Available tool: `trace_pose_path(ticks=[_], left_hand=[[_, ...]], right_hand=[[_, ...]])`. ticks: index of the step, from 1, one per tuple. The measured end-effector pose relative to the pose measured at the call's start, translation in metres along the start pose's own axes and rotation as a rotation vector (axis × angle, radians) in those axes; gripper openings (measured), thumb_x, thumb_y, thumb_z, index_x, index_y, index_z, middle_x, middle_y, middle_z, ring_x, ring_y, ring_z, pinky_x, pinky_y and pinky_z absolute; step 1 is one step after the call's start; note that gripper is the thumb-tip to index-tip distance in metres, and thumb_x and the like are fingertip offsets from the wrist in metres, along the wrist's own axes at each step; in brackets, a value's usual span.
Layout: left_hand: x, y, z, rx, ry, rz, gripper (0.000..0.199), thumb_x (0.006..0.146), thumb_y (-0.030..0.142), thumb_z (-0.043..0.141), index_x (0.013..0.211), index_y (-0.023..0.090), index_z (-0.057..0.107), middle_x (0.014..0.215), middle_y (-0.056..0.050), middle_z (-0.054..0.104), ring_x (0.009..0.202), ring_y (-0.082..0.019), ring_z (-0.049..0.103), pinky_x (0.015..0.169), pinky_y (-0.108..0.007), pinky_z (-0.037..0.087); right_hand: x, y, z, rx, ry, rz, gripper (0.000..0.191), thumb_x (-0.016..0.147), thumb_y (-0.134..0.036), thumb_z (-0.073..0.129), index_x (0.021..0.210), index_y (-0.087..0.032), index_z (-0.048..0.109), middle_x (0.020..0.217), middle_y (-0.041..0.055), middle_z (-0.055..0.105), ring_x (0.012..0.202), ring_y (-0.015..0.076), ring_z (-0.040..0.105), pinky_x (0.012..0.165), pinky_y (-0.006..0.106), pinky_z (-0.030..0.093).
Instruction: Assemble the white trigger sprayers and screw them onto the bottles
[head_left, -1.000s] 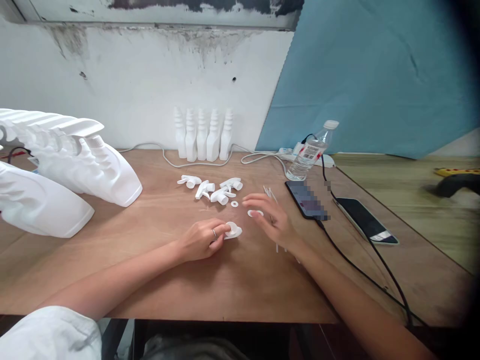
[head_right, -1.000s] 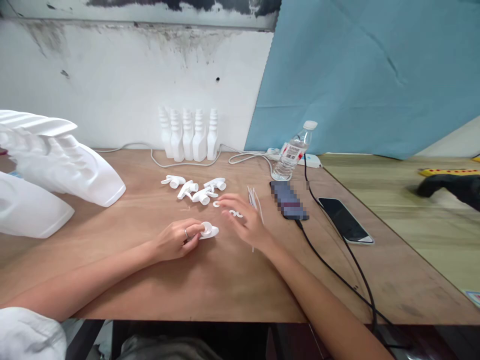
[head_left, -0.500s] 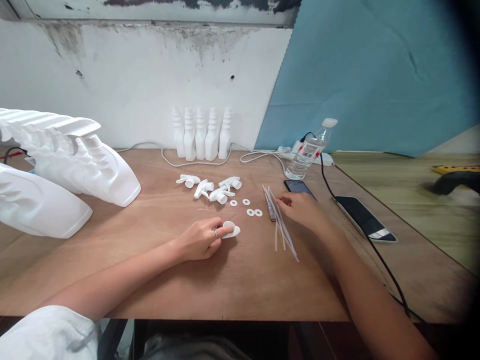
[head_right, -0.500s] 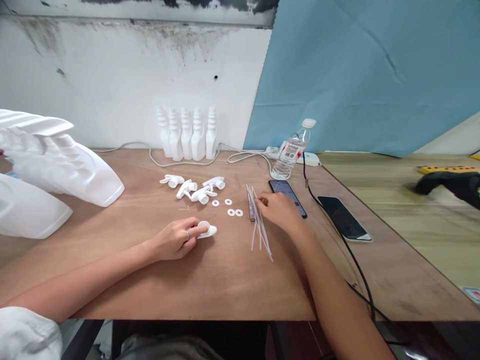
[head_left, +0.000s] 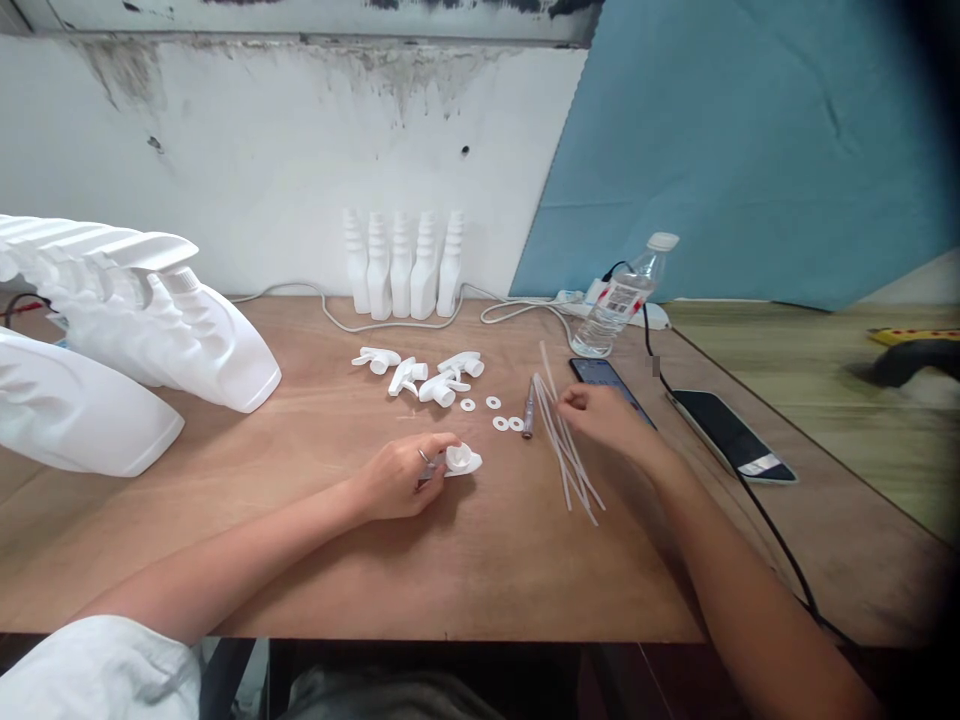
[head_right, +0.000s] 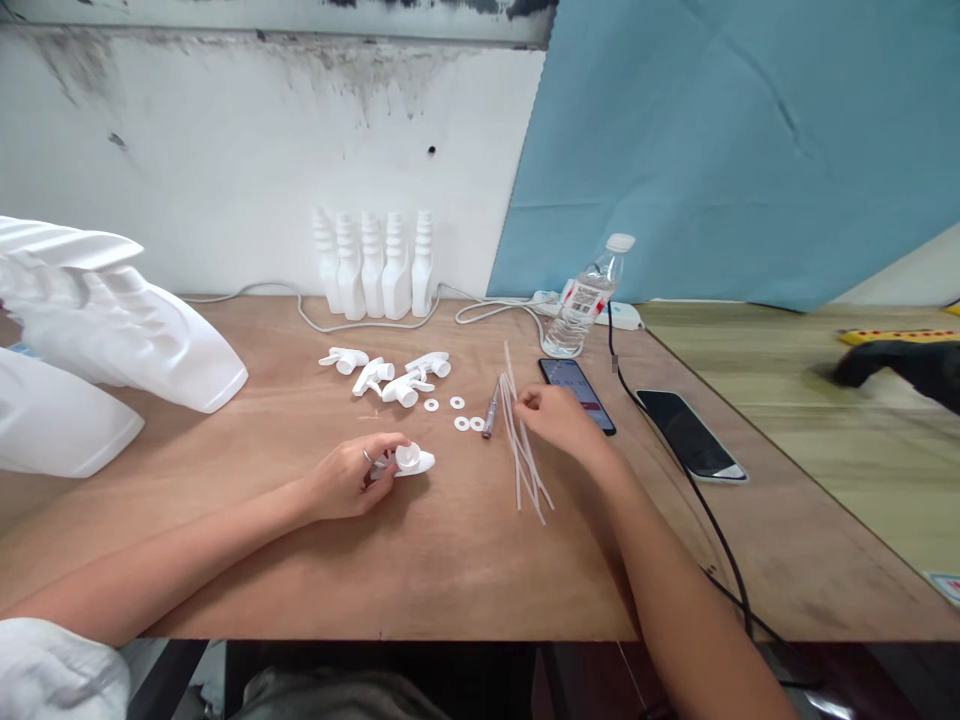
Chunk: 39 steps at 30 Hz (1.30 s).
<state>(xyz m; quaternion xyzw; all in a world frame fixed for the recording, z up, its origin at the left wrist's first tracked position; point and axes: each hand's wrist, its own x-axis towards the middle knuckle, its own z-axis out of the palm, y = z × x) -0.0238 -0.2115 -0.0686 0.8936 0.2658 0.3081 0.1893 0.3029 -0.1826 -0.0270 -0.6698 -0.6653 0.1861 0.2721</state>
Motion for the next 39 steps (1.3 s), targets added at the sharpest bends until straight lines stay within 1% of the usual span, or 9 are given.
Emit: trace_pose_path(ticks=[4,6,8,11,15,17,23,31,39], left_hand=[[0.0,0.0,0.001,-0.017,0.005,-0.012,0.032,0.088,0.018,0.048,0.12,0.019,0.049,0.091,-0.004,0.068,0.067,-0.012,0.061,0.068,-0.025,0.049],[0.0,0.0,0.001,-0.039,0.011,-0.034,0.033,0.086,0.018,0.05,0.119,0.02,0.048,0.094,-0.004,0.069,0.07,-0.013,0.063,0.069,-0.024,0.049],[0.0,0.0,0.0,-0.069,0.008,-0.061,0.037,0.084,0.016,0.052,0.12,0.021,0.048,0.098,-0.003,0.07,0.073,-0.013,0.064,0.07,-0.024,0.05],[0.002,0.0,-0.002,-0.118,0.004,-0.08,0.04,0.082,0.016,0.054,0.121,0.02,0.049,0.102,-0.004,0.07,0.079,-0.014,0.065,0.073,-0.024,0.051],[0.006,0.001,-0.004,-0.122,-0.013,-0.058,0.032,0.084,0.018,0.053,0.116,0.016,0.058,0.1,-0.008,0.069,0.086,-0.016,0.065,0.076,-0.026,0.051],[0.007,0.002,-0.005,-0.107,-0.028,-0.048,0.03,0.085,0.018,0.052,0.114,0.016,0.062,0.095,-0.008,0.068,0.084,-0.016,0.064,0.075,-0.026,0.051],[0.007,0.002,-0.005,-0.073,-0.054,-0.047,0.034,0.087,0.017,0.05,0.119,0.016,0.062,0.093,-0.008,0.066,0.08,-0.015,0.061,0.072,-0.025,0.049],[0.007,0.002,-0.005,-0.047,-0.074,-0.046,0.035,0.087,0.018,0.049,0.119,0.015,0.063,0.088,-0.008,0.062,0.078,-0.016,0.058,0.071,-0.026,0.048],[0.007,0.003,-0.005,-0.03,-0.065,-0.034,0.035,0.087,0.017,0.049,0.119,0.016,0.062,0.086,-0.006,0.061,0.075,-0.014,0.056,0.067,-0.024,0.046]], right_hand=[[-0.01,-0.02,-0.004,0.323,0.184,-0.056,0.019,0.082,-0.039,0.053,0.072,-0.023,0.05,0.053,-0.0023,0.052,0.039,0.011,0.043,0.04,0.026,0.032],[-0.018,-0.033,-0.002,0.523,0.218,-0.145,0.019,0.085,-0.041,0.055,0.078,-0.024,0.05,0.06,-0.0012,0.057,0.039,0.0108,0.045,0.039,0.026,0.034],[-0.027,-0.042,0.003,0.616,0.202,-0.236,0.017,0.087,-0.039,0.056,0.083,-0.024,0.051,0.069,0.0004,0.061,0.043,0.0115,0.052,0.041,0.027,0.04],[-0.034,-0.045,0.017,0.586,0.077,-0.363,0.011,0.09,-0.034,0.053,0.091,-0.023,0.053,0.079,0.0019,0.065,0.052,0.0126,0.06,0.048,0.028,0.048],[-0.038,-0.043,0.034,0.421,-0.089,-0.532,0.011,0.093,-0.03,0.05,0.09,-0.021,0.055,0.082,0.0035,0.068,0.055,0.0124,0.063,0.053,0.028,0.052],[-0.041,-0.047,0.038,0.478,-0.081,-0.551,0.013,0.095,-0.033,0.048,0.091,-0.021,0.052,0.085,0.0048,0.07,0.057,0.013,0.065,0.054,0.028,0.054],[-0.053,-0.072,0.036,0.833,0.115,-0.495,0.012,0.099,-0.037,0.046,0.1,-0.027,0.041,0.089,0.0029,0.074,0.069,0.0178,0.072,0.068,0.038,0.059],[-0.053,-0.077,0.045,0.841,-0.027,-0.667,0.005,0.101,-0.025,0.04,0.106,-0.025,0.042,0.095,0.0051,0.073,0.077,0.0169,0.073,0.071,0.037,0.06],[-0.055,-0.075,0.046,0.766,-0.034,-0.698,0.016,0.101,-0.02,0.038,0.113,-0.026,0.047,0.097,0.0034,0.07,0.082,0.0154,0.071,0.075,0.034,0.058]])
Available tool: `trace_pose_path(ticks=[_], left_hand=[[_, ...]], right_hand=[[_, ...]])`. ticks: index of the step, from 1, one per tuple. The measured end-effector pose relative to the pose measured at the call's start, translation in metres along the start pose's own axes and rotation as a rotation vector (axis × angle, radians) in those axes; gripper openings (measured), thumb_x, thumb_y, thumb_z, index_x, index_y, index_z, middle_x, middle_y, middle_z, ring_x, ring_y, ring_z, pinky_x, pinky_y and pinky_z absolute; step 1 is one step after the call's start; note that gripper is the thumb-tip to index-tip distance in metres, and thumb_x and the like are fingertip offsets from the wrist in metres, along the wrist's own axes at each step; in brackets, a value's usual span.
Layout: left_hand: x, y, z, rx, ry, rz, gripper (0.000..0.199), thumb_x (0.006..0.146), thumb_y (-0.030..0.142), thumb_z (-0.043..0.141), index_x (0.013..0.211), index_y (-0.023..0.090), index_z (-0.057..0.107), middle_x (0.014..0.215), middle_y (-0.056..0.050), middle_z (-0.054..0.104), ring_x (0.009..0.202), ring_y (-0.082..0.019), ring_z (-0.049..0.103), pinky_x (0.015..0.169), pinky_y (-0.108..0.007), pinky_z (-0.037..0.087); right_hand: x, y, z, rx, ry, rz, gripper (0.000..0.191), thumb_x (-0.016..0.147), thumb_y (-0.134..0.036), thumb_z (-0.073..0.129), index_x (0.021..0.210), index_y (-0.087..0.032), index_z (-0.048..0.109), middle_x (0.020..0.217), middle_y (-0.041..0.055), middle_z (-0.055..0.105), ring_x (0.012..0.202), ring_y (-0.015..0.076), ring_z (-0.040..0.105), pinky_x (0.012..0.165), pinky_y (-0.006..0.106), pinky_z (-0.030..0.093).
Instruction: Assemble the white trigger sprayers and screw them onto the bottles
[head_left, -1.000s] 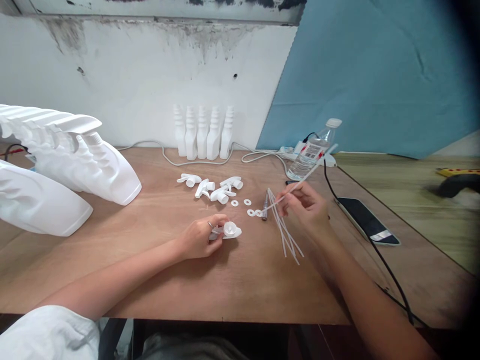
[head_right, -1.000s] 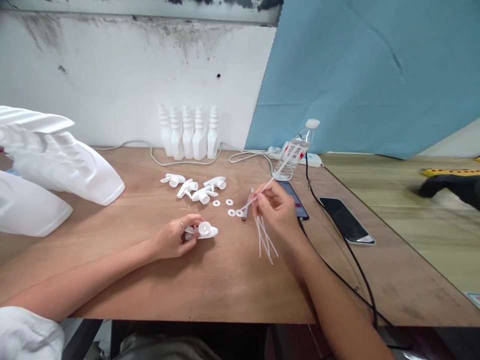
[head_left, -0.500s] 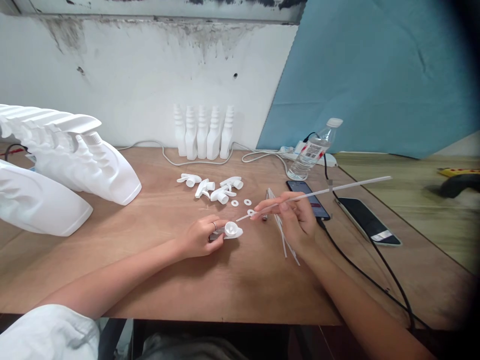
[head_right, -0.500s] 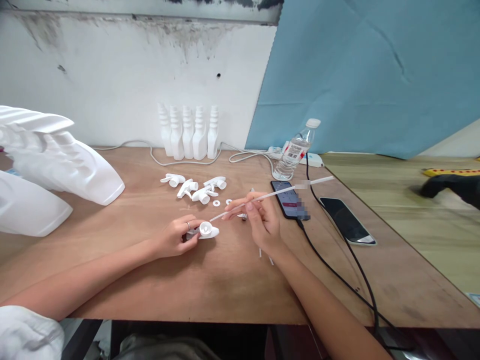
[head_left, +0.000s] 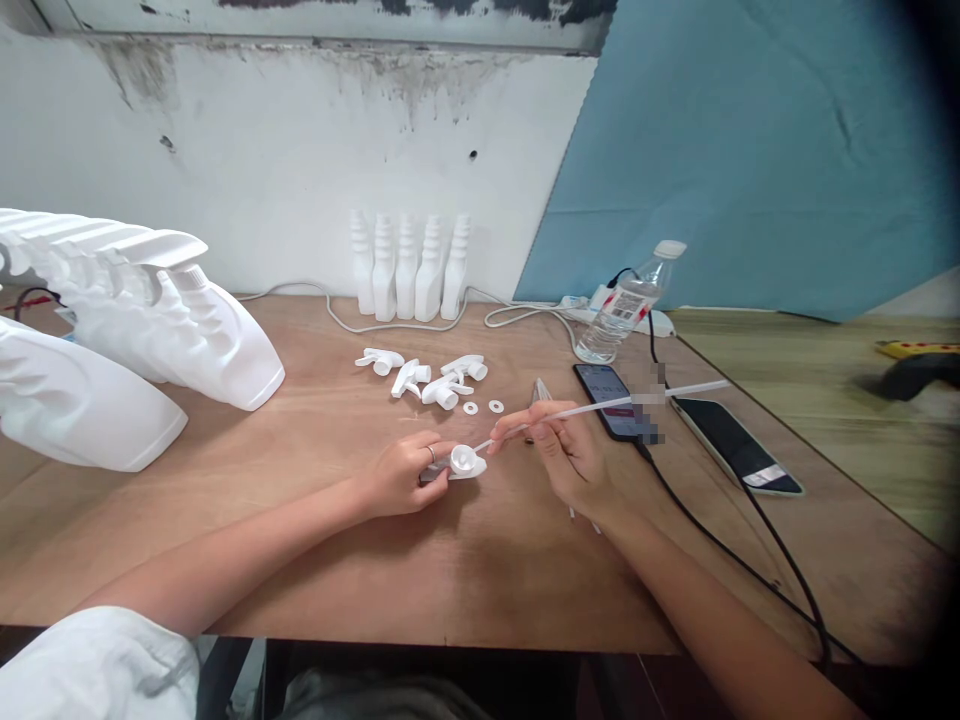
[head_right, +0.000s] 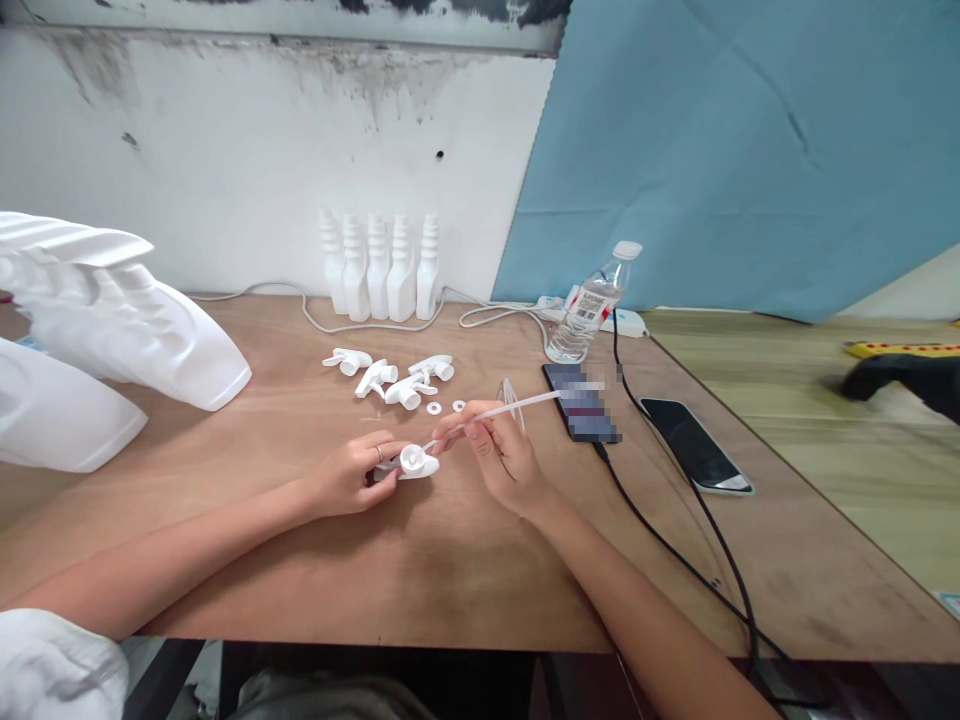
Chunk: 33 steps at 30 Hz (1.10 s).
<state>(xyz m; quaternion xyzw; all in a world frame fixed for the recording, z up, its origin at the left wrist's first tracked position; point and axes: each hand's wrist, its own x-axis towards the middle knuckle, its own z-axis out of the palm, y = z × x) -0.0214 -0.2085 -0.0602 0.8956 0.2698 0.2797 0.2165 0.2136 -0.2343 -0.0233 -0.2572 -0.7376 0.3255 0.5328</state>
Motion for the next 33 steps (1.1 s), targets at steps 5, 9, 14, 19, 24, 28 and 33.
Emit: trace_pose_path(ticks=[5,9,14,19,24,28,33], left_hand=[[0.002,0.003,-0.001,0.033,-0.001,0.034,0.031,0.087,0.017,0.048,0.114,0.015,0.062,0.083,-0.006,0.06,0.073,-0.015,0.055,0.067,-0.025,0.045],[0.002,0.002,0.0,0.051,0.006,0.061,0.03,0.087,0.016,0.047,0.113,0.014,0.06,0.082,-0.006,0.059,0.073,-0.016,0.055,0.068,-0.026,0.044],[0.001,0.0,0.001,0.066,-0.012,0.088,0.029,0.088,0.016,0.044,0.112,0.012,0.058,0.084,-0.008,0.059,0.077,-0.019,0.055,0.069,-0.028,0.045],[0.0,-0.001,0.001,0.066,-0.028,0.086,0.026,0.086,0.015,0.044,0.109,0.014,0.057,0.085,-0.009,0.058,0.079,-0.02,0.055,0.07,-0.029,0.045],[-0.001,0.0,0.002,-0.016,-0.026,0.055,0.032,0.088,0.017,0.045,0.12,0.016,0.052,0.1,-0.011,0.063,0.089,-0.021,0.06,0.078,-0.031,0.047],[0.0,-0.001,0.001,-0.212,-0.008,-0.089,0.039,0.09,0.023,0.047,0.128,0.017,0.039,0.088,-0.004,0.064,0.068,-0.014,0.058,0.065,-0.026,0.044],[0.0,-0.004,-0.003,-0.475,0.073,-0.212,0.027,0.092,0.036,0.051,0.109,0.019,0.038,0.083,-0.002,0.06,0.068,-0.012,0.055,0.055,-0.021,0.038]], right_hand=[[0.001,0.011,0.006,-0.275,-0.097,0.028,0.01,0.094,-0.02,0.056,0.099,-0.022,0.064,0.094,0.0036,0.069,0.086,0.0166,0.069,0.08,0.032,0.054],[0.003,0.02,0.017,-0.365,-0.153,0.071,0.011,0.094,-0.025,0.056,0.089,-0.02,0.065,0.086,0.0039,0.067,0.079,0.016,0.064,0.072,0.03,0.05],[0.001,0.024,0.025,-0.35,-0.159,0.155,0.019,0.095,-0.03,0.053,0.081,-0.019,0.06,0.074,0.0022,0.063,0.067,0.0141,0.058,0.063,0.027,0.044],[0.0,0.027,0.027,-0.421,-0.208,0.115,0.027,0.096,-0.029,0.048,0.071,-0.019,0.049,0.067,-0.0007,0.052,0.061,0.0127,0.047,0.059,0.027,0.036],[0.002,0.025,0.026,-0.427,-0.245,0.125,0.025,0.097,-0.029,0.048,0.075,-0.02,0.052,0.068,-0.0007,0.052,0.063,0.0131,0.047,0.061,0.027,0.038],[-0.001,0.025,0.019,-0.396,-0.126,0.017,0.019,0.096,-0.031,0.051,0.111,-0.021,0.056,0.087,0.0042,0.057,0.074,0.0158,0.053,0.066,0.029,0.046],[-0.005,0.026,0.012,-0.691,-0.203,-0.338,0.058,0.087,-0.039,0.065,0.137,-0.023,0.04,0.125,0.0146,0.051,0.11,0.026,0.054,0.089,0.043,0.05]])
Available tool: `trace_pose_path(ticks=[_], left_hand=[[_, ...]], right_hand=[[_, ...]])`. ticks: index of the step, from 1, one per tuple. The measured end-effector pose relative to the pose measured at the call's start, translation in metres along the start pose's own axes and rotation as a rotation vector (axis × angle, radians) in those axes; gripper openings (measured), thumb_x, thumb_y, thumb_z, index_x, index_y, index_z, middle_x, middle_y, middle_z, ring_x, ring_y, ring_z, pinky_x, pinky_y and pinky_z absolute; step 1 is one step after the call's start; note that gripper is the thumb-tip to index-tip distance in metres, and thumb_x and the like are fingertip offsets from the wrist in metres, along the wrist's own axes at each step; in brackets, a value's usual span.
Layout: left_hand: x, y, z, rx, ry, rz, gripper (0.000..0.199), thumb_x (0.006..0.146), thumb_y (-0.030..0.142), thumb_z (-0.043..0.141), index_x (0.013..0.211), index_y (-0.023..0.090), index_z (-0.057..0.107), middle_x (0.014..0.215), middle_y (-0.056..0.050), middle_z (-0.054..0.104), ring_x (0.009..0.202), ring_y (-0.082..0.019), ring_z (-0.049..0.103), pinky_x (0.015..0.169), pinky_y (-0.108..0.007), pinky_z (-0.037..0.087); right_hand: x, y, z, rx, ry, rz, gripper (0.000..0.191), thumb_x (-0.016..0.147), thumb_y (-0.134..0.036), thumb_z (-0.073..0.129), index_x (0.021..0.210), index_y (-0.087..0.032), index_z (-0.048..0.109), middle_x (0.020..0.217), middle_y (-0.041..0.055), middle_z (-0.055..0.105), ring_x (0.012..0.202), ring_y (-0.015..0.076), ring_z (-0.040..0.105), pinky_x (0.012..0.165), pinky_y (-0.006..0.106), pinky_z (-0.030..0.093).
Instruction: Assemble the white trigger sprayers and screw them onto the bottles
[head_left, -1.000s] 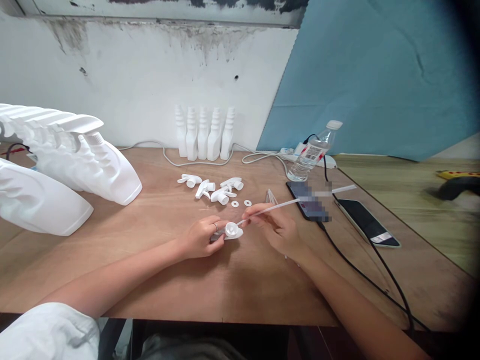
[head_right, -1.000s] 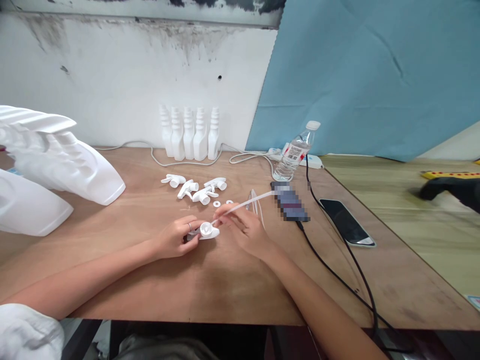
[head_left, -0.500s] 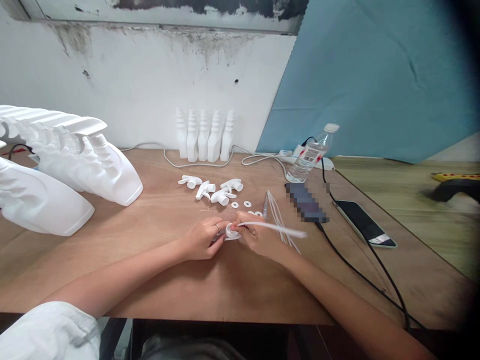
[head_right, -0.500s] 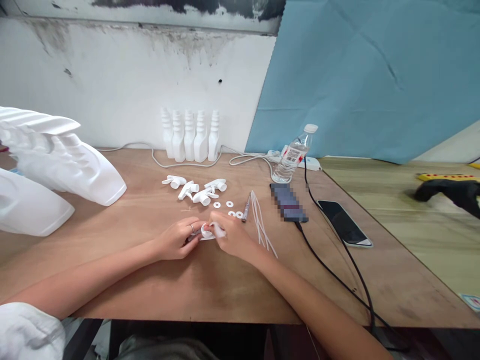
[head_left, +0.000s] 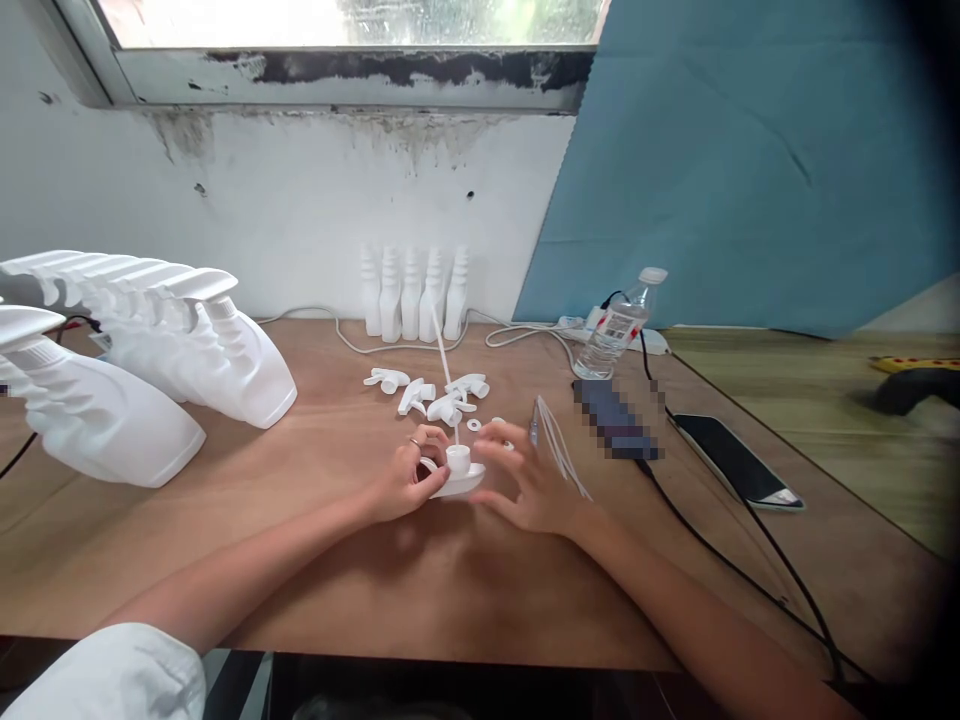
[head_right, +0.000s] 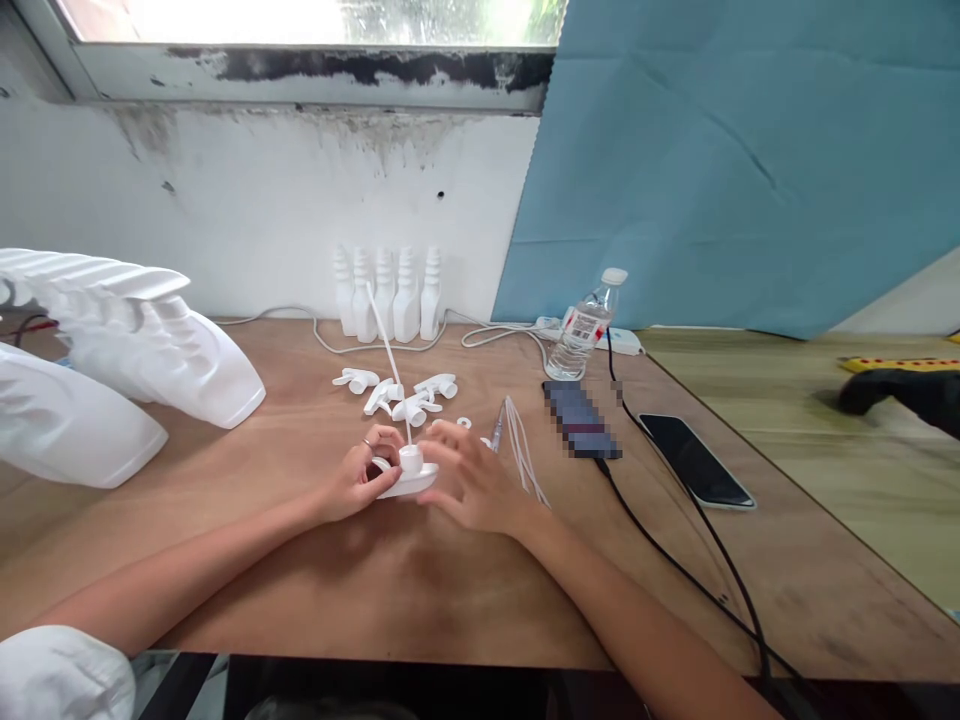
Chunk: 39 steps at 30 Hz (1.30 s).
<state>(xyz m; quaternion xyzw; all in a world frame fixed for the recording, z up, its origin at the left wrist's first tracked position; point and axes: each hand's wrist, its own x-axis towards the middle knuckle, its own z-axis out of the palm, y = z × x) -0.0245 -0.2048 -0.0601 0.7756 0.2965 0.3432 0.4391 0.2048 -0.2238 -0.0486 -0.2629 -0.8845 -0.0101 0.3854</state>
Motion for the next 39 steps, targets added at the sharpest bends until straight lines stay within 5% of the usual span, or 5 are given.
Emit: trace_pose_path(ticks=[7,12,20,34,39], left_hand=[[0.003,-0.011,-0.004,-0.268,-0.076,0.036,0.037,0.091,0.048,0.051,0.111,0.021,0.035,0.081,-0.001,0.06,0.061,-0.011,0.054,0.054,-0.021,0.041],[0.059,-0.048,-0.051,0.167,0.712,-0.041,0.028,0.087,0.044,0.052,0.102,0.02,0.046,0.077,-0.001,0.06,0.066,-0.013,0.06,0.061,-0.024,0.047],[0.138,-0.104,-0.149,0.342,1.136,-0.203,0.021,0.088,0.019,0.042,0.107,0.012,0.048,0.098,-0.01,0.059,0.091,-0.019,0.059,0.084,-0.029,0.046],[0.193,-0.152,-0.182,0.344,0.914,-0.237,0.081,0.066,0.021,0.07,0.139,0.008,0.036,0.138,-0.021,0.05,0.117,-0.026,0.056,0.095,-0.033,0.046],[0.196,-0.157,-0.185,0.38,0.873,-0.271,0.054,0.069,0.025,0.069,0.118,0.009,0.056,0.111,-0.016,0.065,0.101,-0.027,0.062,0.091,-0.037,0.047]], right_hand=[[0.005,-0.007,-0.001,-0.291,-0.059,-0.307,0.041,0.09,-0.005,0.04,0.128,-0.013,0.052,0.121,0.0135,0.064,0.106,0.0223,0.06,0.089,0.04,0.051],[0.002,-0.003,-0.01,-0.206,0.053,-0.178,0.047,0.086,-0.004,0.04,0.132,-0.015,0.047,0.122,0.0169,0.062,0.115,0.0237,0.059,0.09,0.04,0.054],[-0.001,-0.002,-0.007,-0.129,0.074,-0.142,0.044,0.087,-0.008,0.043,0.129,-0.017,0.047,0.119,0.0154,0.063,0.111,0.023,0.061,0.087,0.04,0.054],[-0.002,0.003,-0.002,-0.13,0.078,-0.121,0.034,0.09,-0.021,0.049,0.124,-0.019,0.05,0.114,0.0126,0.066,0.099,0.0215,0.064,0.085,0.039,0.048],[-0.003,0.006,-0.002,-0.126,0.064,-0.108,0.037,0.088,-0.019,0.05,0.125,-0.018,0.05,0.113,0.0131,0.066,0.099,0.0221,0.063,0.085,0.04,0.048]])
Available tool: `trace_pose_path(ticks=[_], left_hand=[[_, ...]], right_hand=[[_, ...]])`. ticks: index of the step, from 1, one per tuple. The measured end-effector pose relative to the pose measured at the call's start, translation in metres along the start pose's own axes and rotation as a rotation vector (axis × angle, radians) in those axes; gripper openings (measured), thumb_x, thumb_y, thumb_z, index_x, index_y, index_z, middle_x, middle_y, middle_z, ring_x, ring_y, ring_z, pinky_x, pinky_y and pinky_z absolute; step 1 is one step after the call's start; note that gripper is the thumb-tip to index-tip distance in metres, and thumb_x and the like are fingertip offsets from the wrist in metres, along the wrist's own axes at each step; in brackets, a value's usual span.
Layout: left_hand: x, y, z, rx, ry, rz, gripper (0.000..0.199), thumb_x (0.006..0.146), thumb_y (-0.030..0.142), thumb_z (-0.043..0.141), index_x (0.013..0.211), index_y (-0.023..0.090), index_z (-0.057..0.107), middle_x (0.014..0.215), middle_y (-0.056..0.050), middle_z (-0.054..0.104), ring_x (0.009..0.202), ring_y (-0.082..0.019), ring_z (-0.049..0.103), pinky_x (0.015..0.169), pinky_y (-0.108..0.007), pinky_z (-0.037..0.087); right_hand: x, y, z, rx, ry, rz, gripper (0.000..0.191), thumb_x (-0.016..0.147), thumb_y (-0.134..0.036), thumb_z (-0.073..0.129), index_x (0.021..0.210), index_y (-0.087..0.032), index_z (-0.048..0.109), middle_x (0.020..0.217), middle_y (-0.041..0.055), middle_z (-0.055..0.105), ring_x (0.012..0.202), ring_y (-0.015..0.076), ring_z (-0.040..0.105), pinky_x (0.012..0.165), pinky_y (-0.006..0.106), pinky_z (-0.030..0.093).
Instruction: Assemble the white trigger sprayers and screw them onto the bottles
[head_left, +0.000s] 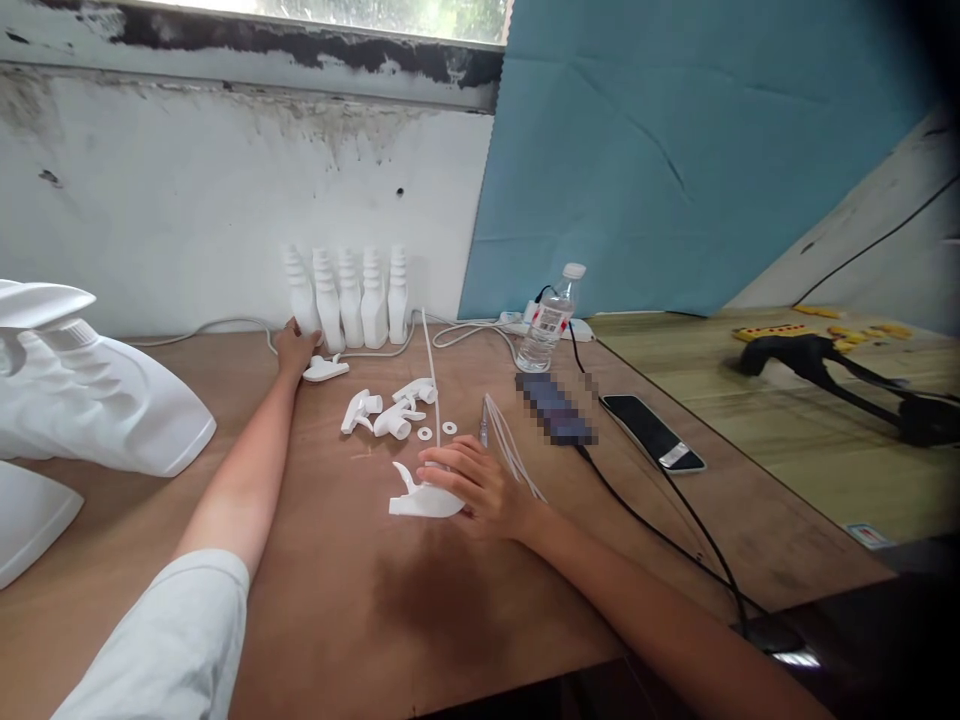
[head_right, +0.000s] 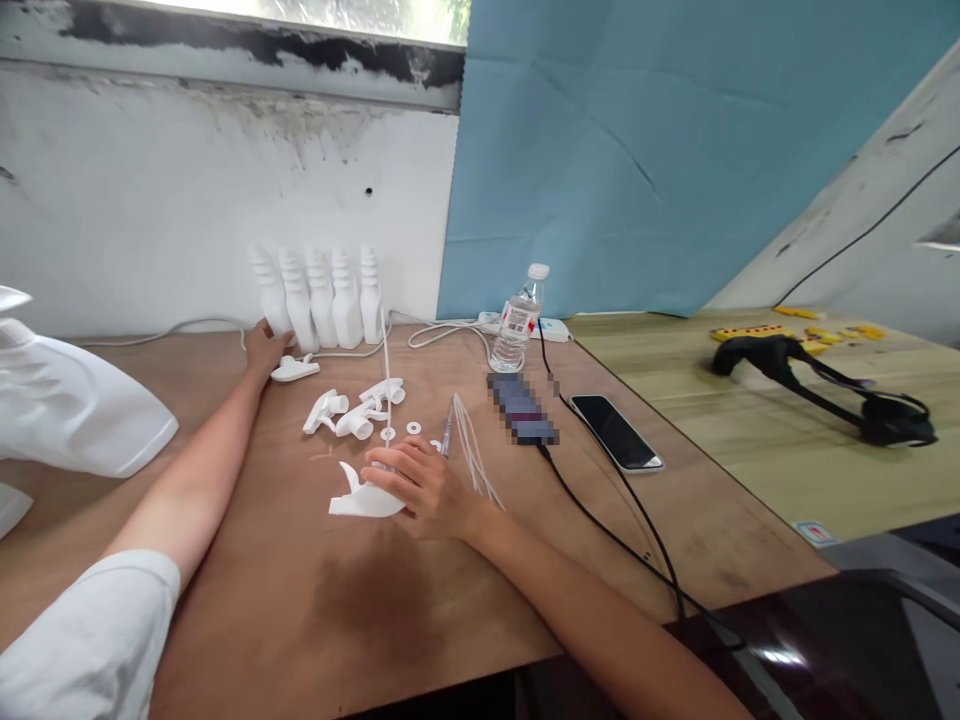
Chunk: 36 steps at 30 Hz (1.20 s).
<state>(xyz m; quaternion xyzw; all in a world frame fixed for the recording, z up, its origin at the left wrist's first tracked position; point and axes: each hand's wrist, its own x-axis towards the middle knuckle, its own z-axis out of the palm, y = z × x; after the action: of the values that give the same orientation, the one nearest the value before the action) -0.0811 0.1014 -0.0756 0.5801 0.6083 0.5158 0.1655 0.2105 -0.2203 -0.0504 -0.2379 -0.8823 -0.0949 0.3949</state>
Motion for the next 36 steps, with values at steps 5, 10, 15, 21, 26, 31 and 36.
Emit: trace_pose_path(ticks=[5,10,15,21,26,31,36], left_hand=[[-0.011,0.004,-0.009,0.051,0.093,-0.02,0.033,0.073,0.027,0.061,0.102,0.011,0.061,0.094,-0.012,0.066,0.09,-0.026,0.062,0.086,-0.036,0.048],[-0.033,0.009,-0.028,0.084,0.172,-0.074,0.033,0.074,0.029,0.056,0.1,0.009,0.059,0.09,-0.013,0.065,0.084,-0.026,0.062,0.076,-0.034,0.048],[-0.059,0.013,-0.047,0.081,0.095,-0.042,0.034,0.069,0.029,0.06,0.097,0.011,0.063,0.09,-0.011,0.068,0.084,-0.025,0.063,0.075,-0.031,0.048],[-0.098,0.017,-0.074,0.05,-0.016,0.037,0.043,0.066,0.03,0.061,0.105,0.012,0.065,0.089,-0.009,0.069,0.083,-0.025,0.064,0.076,-0.033,0.05],[-0.137,0.019,-0.1,-0.099,-0.13,0.091,0.057,0.068,0.034,0.063,0.12,0.013,0.06,0.106,-0.01,0.069,0.097,-0.027,0.064,0.088,-0.037,0.05],[-0.169,0.028,-0.117,-0.154,-0.266,0.117,0.059,0.071,0.041,0.065,0.122,0.012,0.058,0.112,-0.011,0.068,0.104,-0.028,0.063,0.092,-0.039,0.05],[-0.18,0.035,-0.125,-0.084,-0.273,0.214,0.055,0.072,0.04,0.062,0.119,0.011,0.059,0.111,-0.01,0.068,0.102,-0.027,0.063,0.092,-0.037,0.05]], right_hand=[[0.004,-0.002,-0.003,-0.003,0.007,-0.025,0.036,0.089,-0.017,0.047,0.125,-0.017,0.05,0.113,0.0146,0.066,0.101,0.0218,0.064,0.084,0.039,0.049],[0.005,-0.004,-0.007,-0.015,0.014,-0.031,0.038,0.089,-0.016,0.047,0.126,-0.017,0.049,0.114,0.0153,0.066,0.103,0.0231,0.064,0.084,0.04,0.049],[0.006,-0.006,-0.008,-0.028,0.019,-0.049,0.038,0.089,-0.014,0.045,0.126,-0.02,0.05,0.113,0.0144,0.066,0.104,0.0231,0.064,0.083,0.041,0.05],[0.007,-0.007,-0.01,-0.02,0.024,-0.07,0.041,0.086,-0.01,0.044,0.126,-0.016,0.05,0.112,0.0156,0.066,0.103,0.0241,0.064,0.083,0.041,0.049],[0.005,-0.008,-0.015,0.047,0.054,-0.044,0.044,0.086,-0.015,0.053,0.13,-0.015,0.048,0.119,0.0189,0.064,0.112,0.027,0.062,0.088,0.044,0.049],[0.036,-0.015,-0.039,0.442,0.368,0.276,0.04,0.084,-0.018,0.061,0.124,-0.02,0.054,0.119,0.0151,0.063,0.1,0.0254,0.066,0.078,0.039,0.054],[0.106,-0.015,-0.083,0.758,0.896,0.327,0.024,0.078,-0.032,0.067,0.098,-0.019,0.063,0.081,0.0063,0.068,0.052,0.0154,0.058,0.038,0.026,0.038]])
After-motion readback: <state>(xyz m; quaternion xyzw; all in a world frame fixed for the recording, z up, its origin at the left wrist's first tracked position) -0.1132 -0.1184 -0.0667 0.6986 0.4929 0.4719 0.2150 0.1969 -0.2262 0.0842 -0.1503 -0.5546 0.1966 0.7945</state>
